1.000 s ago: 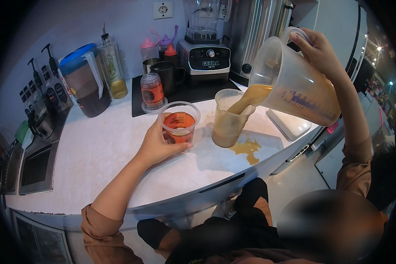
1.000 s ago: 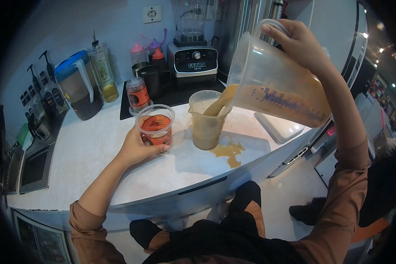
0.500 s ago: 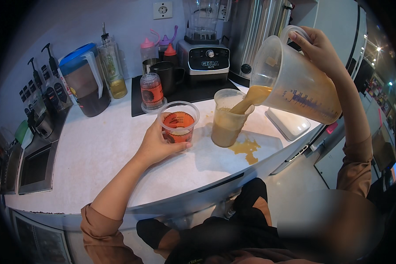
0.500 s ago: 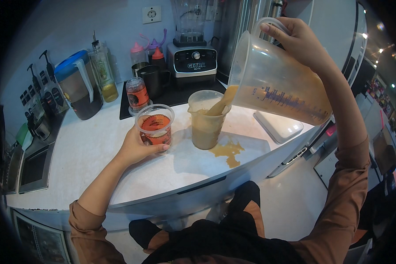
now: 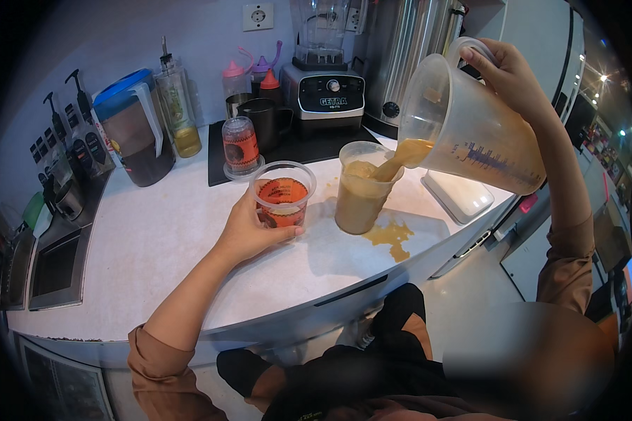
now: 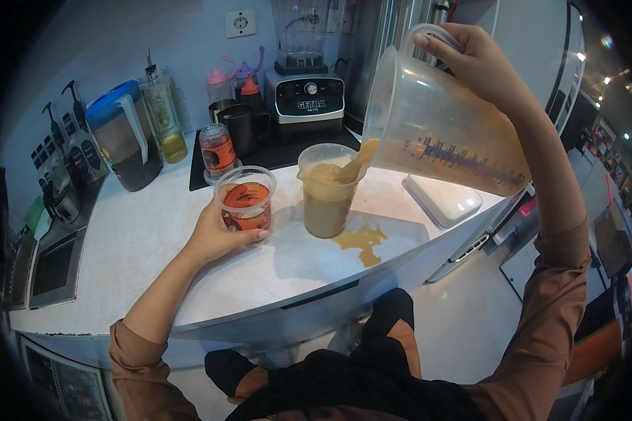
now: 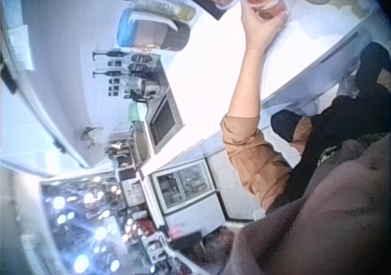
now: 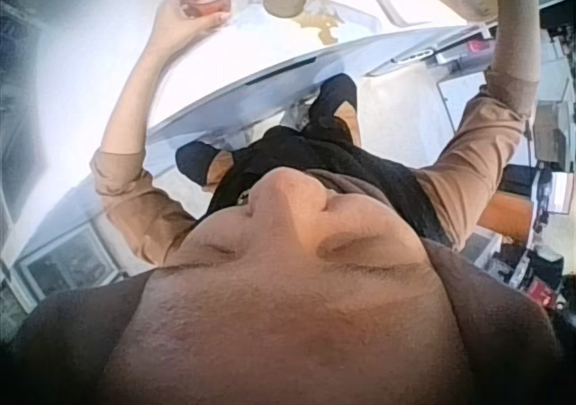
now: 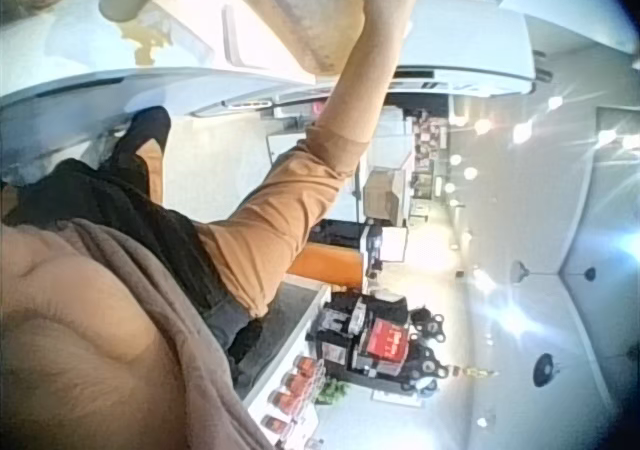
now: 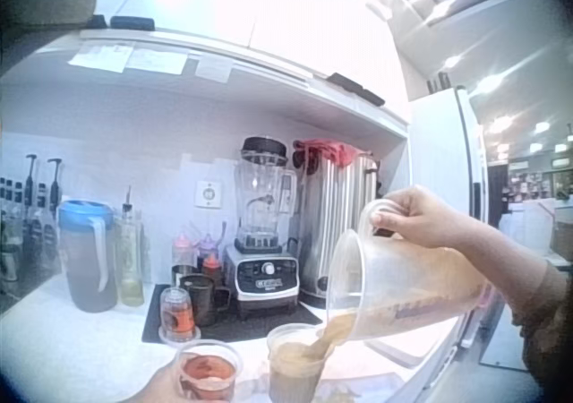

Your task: The person pours a beige liquid from a large plastic pitcher into several small plastic cups arranged on a white countertop. The person fills each cup sequentially, occasionally refilling the pitcher from a larger container, and places the filled cups in a row.

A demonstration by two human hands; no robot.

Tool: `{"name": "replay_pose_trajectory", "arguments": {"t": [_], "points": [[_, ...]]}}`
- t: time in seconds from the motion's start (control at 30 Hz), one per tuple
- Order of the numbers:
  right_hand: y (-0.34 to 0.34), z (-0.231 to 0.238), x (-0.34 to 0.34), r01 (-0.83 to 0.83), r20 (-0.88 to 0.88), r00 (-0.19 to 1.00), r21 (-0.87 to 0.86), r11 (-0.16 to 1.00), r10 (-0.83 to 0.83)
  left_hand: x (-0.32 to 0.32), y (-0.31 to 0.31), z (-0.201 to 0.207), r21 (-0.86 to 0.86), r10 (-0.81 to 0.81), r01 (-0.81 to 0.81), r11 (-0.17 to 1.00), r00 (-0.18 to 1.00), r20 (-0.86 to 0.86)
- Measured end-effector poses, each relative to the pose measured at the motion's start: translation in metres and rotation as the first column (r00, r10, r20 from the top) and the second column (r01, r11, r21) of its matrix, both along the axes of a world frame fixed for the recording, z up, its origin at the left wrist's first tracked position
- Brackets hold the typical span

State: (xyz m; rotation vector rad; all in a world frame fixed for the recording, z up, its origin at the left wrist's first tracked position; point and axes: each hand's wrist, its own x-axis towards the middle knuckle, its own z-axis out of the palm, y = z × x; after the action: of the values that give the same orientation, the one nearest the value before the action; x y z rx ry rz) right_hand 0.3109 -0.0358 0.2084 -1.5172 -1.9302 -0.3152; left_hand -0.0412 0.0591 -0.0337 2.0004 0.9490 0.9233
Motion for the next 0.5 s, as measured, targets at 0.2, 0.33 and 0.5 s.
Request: {"name": "replay_pose_trajectory", "arguments": {"t": [0.2,0.33,0.5], "points": [[-0.0008,-0.0036,0.0005,-0.018,-0.022,1.0,-0.016,1.0,0.017,0.0005,0.0024,-0.0036,-0.014,-0.023,0.023,1.0,0.999,0.027],[-0.0015,-0.0065,0.0012,-0.009,-0.021,1.0,-0.003,1.0,0.009,0.0005,0.0033,-0.0054,-0.013,-0.031,0.032,0.999,0.999,0.042],[0.0006,-0.0072,0.0069,-0.024,-0.002,1.0,0.006,1.0,0.024,0.0008,0.0042,-0.0067,-0.014,-0.033,0.034,0.999,0.998,0.051]]}}
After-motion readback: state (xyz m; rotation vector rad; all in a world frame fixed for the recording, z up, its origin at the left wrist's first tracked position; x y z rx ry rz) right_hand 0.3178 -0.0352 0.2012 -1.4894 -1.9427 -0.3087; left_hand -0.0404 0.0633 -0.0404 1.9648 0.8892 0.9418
